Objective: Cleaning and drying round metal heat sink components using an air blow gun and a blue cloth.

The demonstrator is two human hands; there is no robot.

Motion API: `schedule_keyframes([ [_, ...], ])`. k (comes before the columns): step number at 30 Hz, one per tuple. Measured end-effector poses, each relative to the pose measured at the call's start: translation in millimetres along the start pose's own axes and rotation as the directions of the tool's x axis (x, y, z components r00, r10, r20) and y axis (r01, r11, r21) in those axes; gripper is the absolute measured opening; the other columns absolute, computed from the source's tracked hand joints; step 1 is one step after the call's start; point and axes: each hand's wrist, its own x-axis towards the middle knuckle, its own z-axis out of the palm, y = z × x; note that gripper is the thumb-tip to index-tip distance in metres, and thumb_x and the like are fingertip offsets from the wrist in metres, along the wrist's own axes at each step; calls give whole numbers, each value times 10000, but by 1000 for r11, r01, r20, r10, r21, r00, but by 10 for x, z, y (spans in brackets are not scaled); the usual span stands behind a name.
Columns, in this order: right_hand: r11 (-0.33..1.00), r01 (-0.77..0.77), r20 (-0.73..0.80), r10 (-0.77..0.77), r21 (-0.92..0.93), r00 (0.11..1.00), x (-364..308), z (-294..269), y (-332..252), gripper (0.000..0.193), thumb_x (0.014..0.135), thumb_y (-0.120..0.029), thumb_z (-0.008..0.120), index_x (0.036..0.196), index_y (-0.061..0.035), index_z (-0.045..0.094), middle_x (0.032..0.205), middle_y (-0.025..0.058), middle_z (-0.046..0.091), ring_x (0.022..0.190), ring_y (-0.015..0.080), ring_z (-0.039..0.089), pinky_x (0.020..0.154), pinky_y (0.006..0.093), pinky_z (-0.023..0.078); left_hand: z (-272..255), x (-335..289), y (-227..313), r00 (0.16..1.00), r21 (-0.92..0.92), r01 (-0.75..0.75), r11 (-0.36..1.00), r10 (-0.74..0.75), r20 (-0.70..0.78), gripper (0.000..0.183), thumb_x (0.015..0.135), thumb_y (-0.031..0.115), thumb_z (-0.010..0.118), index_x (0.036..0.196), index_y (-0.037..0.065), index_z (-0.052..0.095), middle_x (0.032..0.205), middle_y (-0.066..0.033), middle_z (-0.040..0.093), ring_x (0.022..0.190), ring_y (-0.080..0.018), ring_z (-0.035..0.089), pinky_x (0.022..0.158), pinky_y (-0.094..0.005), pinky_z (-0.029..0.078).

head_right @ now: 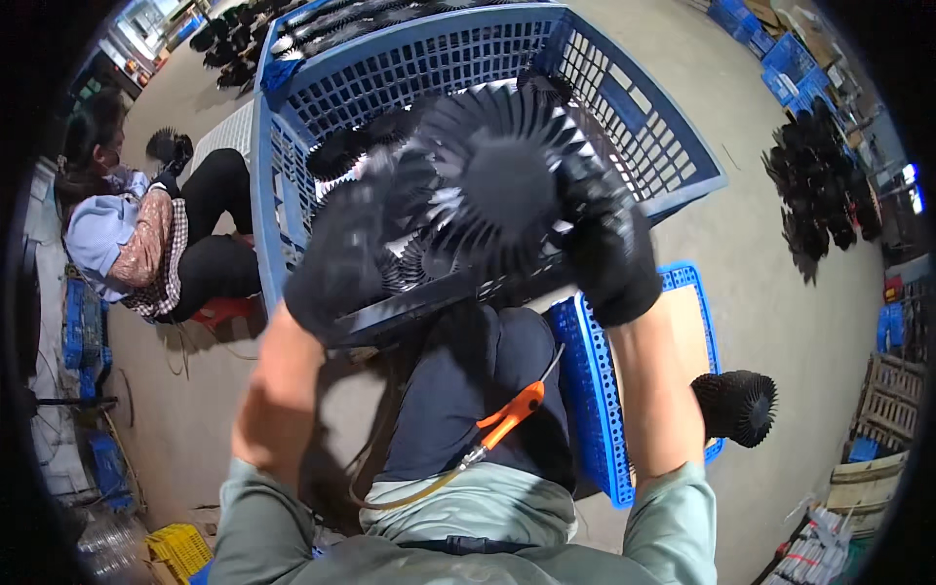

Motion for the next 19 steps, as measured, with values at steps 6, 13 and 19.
schedule_keyframes([
  [6,598,-288,68,363,748,929,705,-243,1033,245,848,2,621,1093,-2,621,1036,119,654,996,195,622,837,312,511,-1482,173,-1339,899,814,393,428,7,-438,763,845,434,659,1407,7,369,1299,-261,513,1195,-371,520,992,-440,408],
  [13,735,-579,389,448,352,805,1049,309,1684,235,940,-124,564,1143,-11,604,987,70,661,866,144,636,760,289,525,-1601,-345,-2053,744,673,651,351,-471,-474,875,835,360,653,1497,59,167,1351,-315,430,1184,-448,490,977,-483,408],
  [19,442,-860,423,749,254,510,1212,671,2461,267,938,-171,596,1178,-53,604,949,55,675,819,147,661,723,278,548,-1581,-294,-2078,788,736,588,334,-440,-430,841,845,297,627,1511,107,149,1366,-277,461,1166,-483,503,985,-472,410],
])
